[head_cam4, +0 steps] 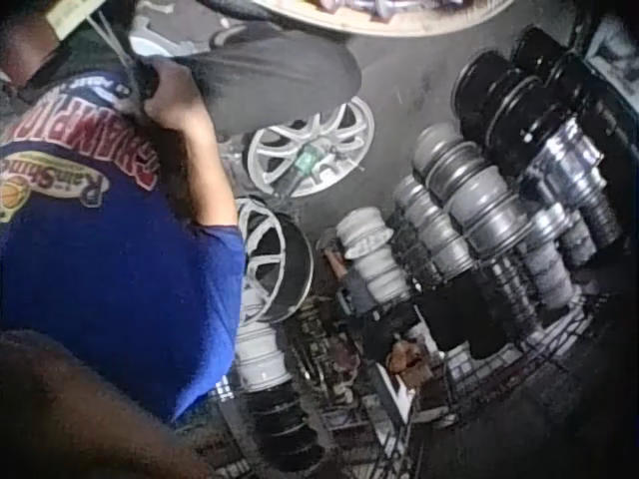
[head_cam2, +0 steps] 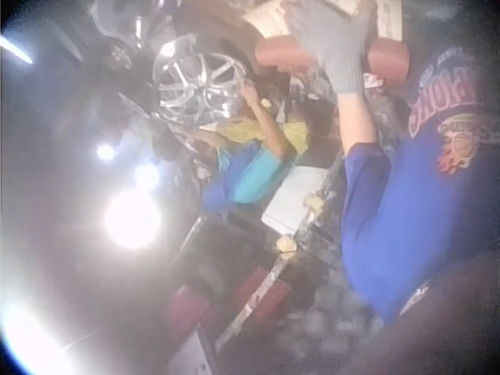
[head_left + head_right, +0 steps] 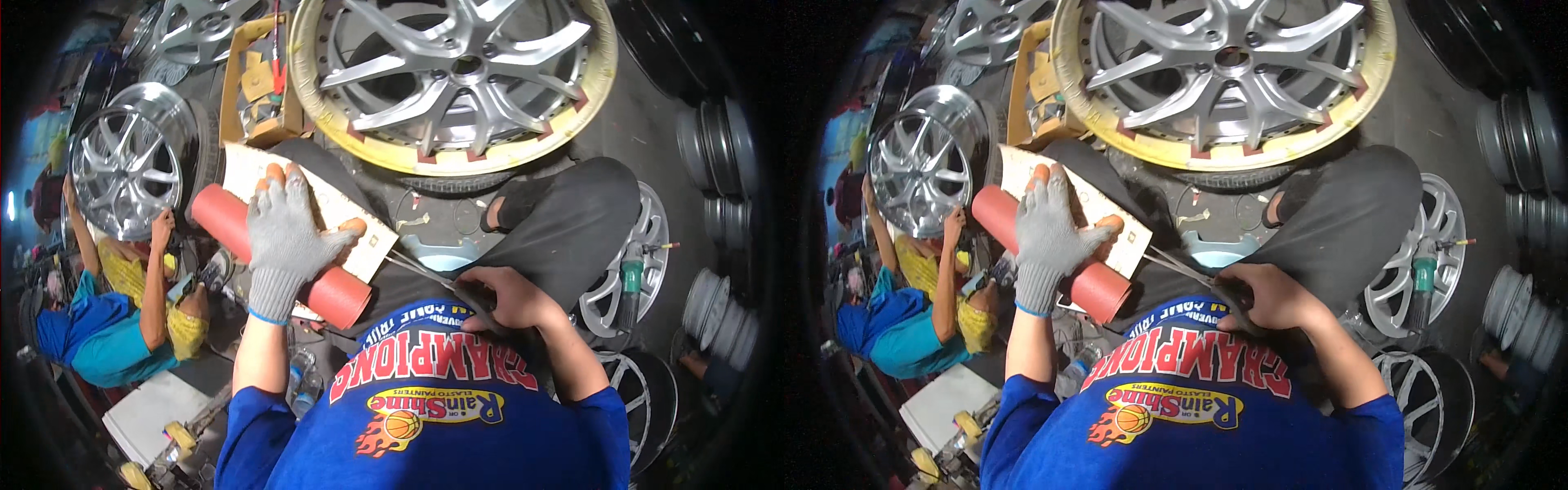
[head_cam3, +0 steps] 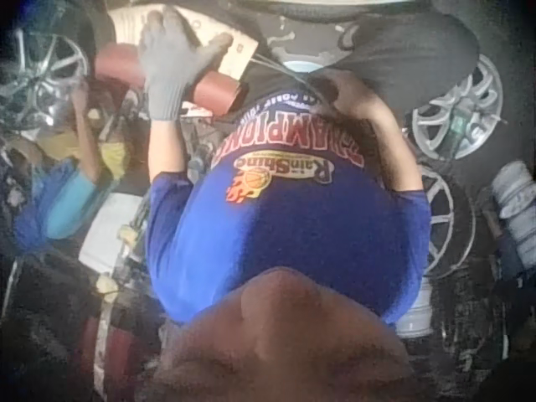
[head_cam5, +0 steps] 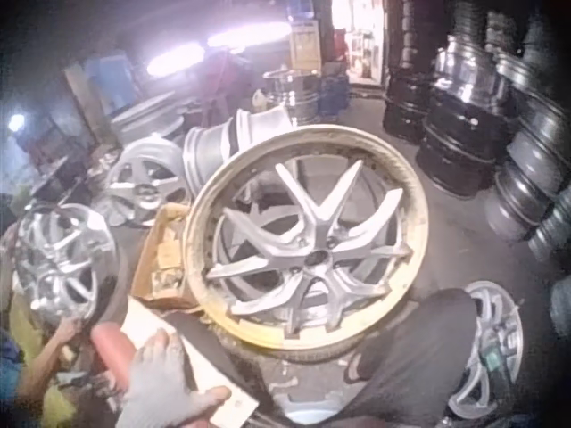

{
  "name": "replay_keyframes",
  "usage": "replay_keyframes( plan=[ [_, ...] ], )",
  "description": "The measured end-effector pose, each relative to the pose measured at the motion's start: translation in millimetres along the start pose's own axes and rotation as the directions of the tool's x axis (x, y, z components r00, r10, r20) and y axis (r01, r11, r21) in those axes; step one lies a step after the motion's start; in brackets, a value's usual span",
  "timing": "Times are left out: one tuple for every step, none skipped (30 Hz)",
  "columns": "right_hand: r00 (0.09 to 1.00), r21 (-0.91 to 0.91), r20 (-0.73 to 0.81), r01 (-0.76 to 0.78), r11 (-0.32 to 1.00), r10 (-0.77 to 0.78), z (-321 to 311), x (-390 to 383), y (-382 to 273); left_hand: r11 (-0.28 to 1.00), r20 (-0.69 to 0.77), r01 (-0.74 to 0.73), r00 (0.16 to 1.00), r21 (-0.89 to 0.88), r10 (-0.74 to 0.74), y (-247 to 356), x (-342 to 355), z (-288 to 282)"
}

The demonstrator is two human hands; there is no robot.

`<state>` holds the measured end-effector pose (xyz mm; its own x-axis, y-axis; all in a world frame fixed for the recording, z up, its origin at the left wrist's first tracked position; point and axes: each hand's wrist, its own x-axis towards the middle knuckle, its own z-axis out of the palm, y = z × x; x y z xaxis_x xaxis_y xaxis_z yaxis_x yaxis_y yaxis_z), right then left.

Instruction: The person cuts a piece of sandpaper from a roll using a pair of scissors and then peels off the backing from a small strip.

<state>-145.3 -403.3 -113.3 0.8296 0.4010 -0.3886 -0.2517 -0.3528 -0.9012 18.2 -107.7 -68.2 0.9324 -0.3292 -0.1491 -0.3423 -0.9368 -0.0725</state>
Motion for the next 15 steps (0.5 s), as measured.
replay_keyframes(
  plan=[
    [1.000, 0.000, 0.020, 0.002, 1.000, -0.002, 1.4, 3.7, 0.2, 1.000, -0.011, -0.016, 1.000, 0.015, 0.016, -3.0, -0.9, 3.4],
    [0.999, 0.029, 0.052, -0.019, 0.999, 0.017, -0.2, 8.8, -2.3, 1.000, 0.015, 0.005, 1.000, 0.015, -0.005, 0.2, -1.5, -1.5],
    [0.996, 0.059, 0.083, -0.041, 0.997, 0.036, -1.2, 13.7, -5.0, 1.000, 0.018, 0.023, 1.000, 0.018, -0.023, 1.2, -1.9, -2.4],
    [0.992, 0.045, 0.114, -0.057, 0.997, 0.051, -0.9, 18.3, -8.1, 0.999, 0.048, 0.037, 0.998, 0.023, -0.038, 1.4, -2.0, -2.8],
    [0.991, 0.038, 0.125, -0.054, 0.998, 0.049, 0.6, 20.6, -5.0, 0.999, 0.074, 0.047, 0.996, 0.021, -0.049, 2.9, -0.9, -3.3],
    [0.990, 0.070, 0.139, -0.049, 0.996, 0.039, 4.7, 24.5, 2.5, 0.999, 0.074, 0.044, 0.996, 0.030, -0.046, 4.0, -0.7, -5.0],
    [0.988, 0.103, 0.153, -0.044, 0.994, 0.028, 8.1, 28.1, 8.7, 0.998, 0.074, 0.057, 0.996, 0.028, -0.059, 3.7, -0.3, -3.0],
    [0.986, 0.095, 0.166, -0.042, 0.995, 0.026, 9.9, 31.3, 12.6, 0.998, 0.034, 0.040, 0.999, 0.040, -0.042, 3.2, 0.6, 0.8],
    [0.982, 0.134, 0.188, -0.056, 0.989, 0.031, 11.3, 34.1, 15.8, 0.998, -0.005, 0.024, 1.000, 0.054, -0.024, 3.7, 1.8, 2.0],
    [0.977, 0.171, 0.210, -0.072, 0.983, 0.035, 12.9, 36.9, 18.9, 0.998, 0.008, 0.030, 1.000, 0.056, -0.030, 5.6, 3.1, 0.9],
    [0.974, 0.162, 0.225, -0.071, 0.984, 0.034, 14.8, 38.3, 22.1, 0.998, 0.008, 0.047, 0.999, 0.052, -0.048, 8.0, 4.5, -4.3],
    [0.972, 0.294, 0.225, -0.138, 0.946, 0.072, 16.9, 39.0, 25.4, 0.997, 0.041, 0.057, 0.997, 0.054, -0.059, 9.8, 6.2, -9.0],
    [0.967, 0.419, 0.229, -0.201, 0.885, 0.111, 17.4, 39.5, 25.9, 0.996, 0.074, 0.065, 0.995, 0.055, -0.069, 10.3, 7.1, -10.9],
    [0.948, 0.487, 0.234, -0.307, 0.818, 0.217, 17.2, 42.2, 14.8, 0.996, 0.038, 0.057, 0.997, 0.067, -0.059, 9.6, 6.4, -7.4],
    [0.945, 0.474, 0.243, -0.312, 0.824, 0.218, 17.2, 44.6, 13.8, 0.996, 0.037, 0.072, 0.997, 0.060, -0.075, 10.0, 6.6, -6.8]
  ],
)
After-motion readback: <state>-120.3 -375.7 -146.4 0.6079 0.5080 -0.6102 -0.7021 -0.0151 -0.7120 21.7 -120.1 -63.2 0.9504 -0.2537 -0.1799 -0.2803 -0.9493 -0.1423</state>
